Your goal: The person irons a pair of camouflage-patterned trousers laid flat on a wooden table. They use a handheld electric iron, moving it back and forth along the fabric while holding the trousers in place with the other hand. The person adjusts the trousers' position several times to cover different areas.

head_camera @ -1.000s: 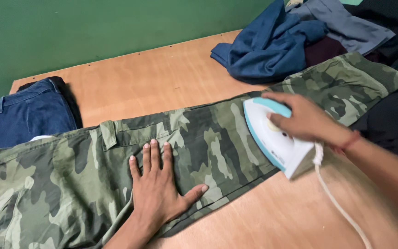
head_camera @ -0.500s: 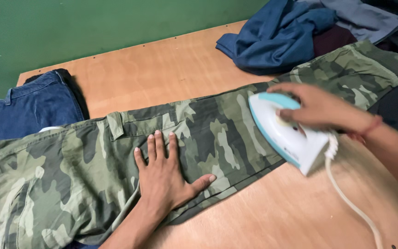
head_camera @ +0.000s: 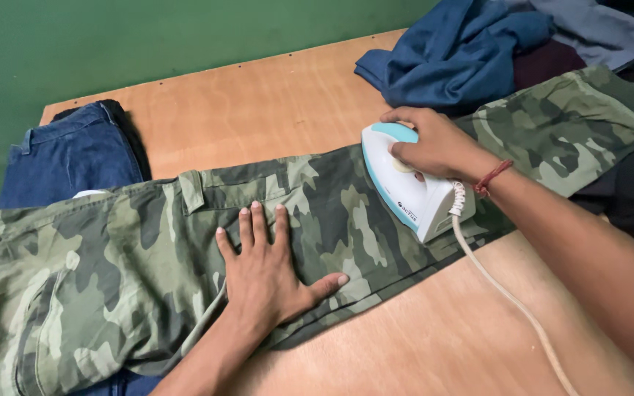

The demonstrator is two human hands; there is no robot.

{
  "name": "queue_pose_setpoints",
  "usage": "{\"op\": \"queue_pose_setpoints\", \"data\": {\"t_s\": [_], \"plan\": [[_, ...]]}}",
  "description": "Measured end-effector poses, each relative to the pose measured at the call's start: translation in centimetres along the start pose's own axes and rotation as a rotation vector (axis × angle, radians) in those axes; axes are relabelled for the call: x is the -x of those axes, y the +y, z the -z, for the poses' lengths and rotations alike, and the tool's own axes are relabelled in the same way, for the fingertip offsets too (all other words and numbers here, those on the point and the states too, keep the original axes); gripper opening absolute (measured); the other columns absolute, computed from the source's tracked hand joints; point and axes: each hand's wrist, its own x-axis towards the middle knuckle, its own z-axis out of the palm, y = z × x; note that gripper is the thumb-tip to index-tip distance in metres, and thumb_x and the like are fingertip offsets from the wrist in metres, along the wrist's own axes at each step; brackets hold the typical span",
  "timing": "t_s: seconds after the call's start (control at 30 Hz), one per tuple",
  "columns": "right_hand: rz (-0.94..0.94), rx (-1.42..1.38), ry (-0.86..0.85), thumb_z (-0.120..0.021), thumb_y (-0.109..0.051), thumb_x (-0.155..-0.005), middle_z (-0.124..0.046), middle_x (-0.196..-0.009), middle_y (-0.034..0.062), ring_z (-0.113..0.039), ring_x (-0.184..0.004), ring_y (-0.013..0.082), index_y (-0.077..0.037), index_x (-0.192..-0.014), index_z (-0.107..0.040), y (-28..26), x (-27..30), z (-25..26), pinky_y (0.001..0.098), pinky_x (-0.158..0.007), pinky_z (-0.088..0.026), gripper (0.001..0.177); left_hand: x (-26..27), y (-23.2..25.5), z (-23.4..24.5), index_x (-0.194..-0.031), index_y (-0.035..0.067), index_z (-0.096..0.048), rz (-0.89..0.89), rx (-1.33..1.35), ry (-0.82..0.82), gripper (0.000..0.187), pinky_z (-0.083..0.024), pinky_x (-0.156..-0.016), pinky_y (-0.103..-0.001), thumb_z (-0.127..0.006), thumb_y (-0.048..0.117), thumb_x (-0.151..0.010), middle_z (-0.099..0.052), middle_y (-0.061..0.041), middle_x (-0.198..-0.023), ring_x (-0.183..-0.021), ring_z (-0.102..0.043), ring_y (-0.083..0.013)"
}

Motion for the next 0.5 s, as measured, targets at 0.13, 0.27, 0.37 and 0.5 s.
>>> {"op": "queue_pose_setpoints", "data": {"t_s": [0.13, 0.27, 0.37, 0.5], "plan": [[-0.122, -0.110, -0.113, -0.066, -0.008, -0.083, -0.072, -0.102, 0.0125, -0.066, -0.055, 0.0179, -0.008, -0.136, -0.057, -1.7, 2.9, 0.5, 0.0378, -0.051, -0.056, 0.053, 0.0, 0.0, -0.1, -0.158, -0.001, -0.024, -0.002, 0.006, -0.004, 0.143, -0.003, -0.109, -0.073, -0.057, 0.097, -0.059, -0.017, -0.036, -0.162, -0.153, -0.013, -0.0490], [-0.232, -0.007, -0.215, -0.067, -0.013, -0.085, -0.073, -0.090, 0.0145, -0.066, -0.050, 0.0188, -0.015, -0.135, -0.053, -4.6, 7.4, 1.0, 0.0347, -0.050, -0.055, 0.052, 0.1, -0.1, -0.4, -0.157, -0.001, -0.023, 0.000, 0.016, -0.002, 0.143, -0.002, -0.109, -0.073, -0.058, 0.096, -0.058, -0.016, -0.037, -0.162, -0.153, -0.012, -0.0494], [-0.227, -0.002, -0.177, -0.067, -0.015, -0.085, -0.072, -0.091, 0.0103, -0.064, -0.047, 0.0191, -0.018, -0.137, -0.054, -5.7, 7.0, 0.5, 0.0345, -0.048, -0.053, 0.054, 0.0, -0.3, -0.8, -0.156, -0.003, -0.025, -0.035, 0.018, 0.076, 0.142, -0.001, -0.109, -0.074, -0.057, 0.096, -0.061, -0.017, -0.039, -0.160, -0.152, -0.012, -0.0517], [-0.122, -0.170, -0.168, -0.065, -0.008, -0.084, -0.070, -0.091, 0.0116, -0.061, -0.052, 0.0152, -0.010, -0.132, -0.058, -4.5, 2.8, -1.0, 0.0341, -0.048, -0.051, 0.048, 0.2, -0.5, -1.1, -0.156, -0.004, -0.025, -0.041, 0.041, 0.081, 0.141, 0.001, -0.109, -0.074, -0.057, 0.096, -0.062, -0.018, -0.040, -0.160, -0.152, -0.012, -0.0526]]}}
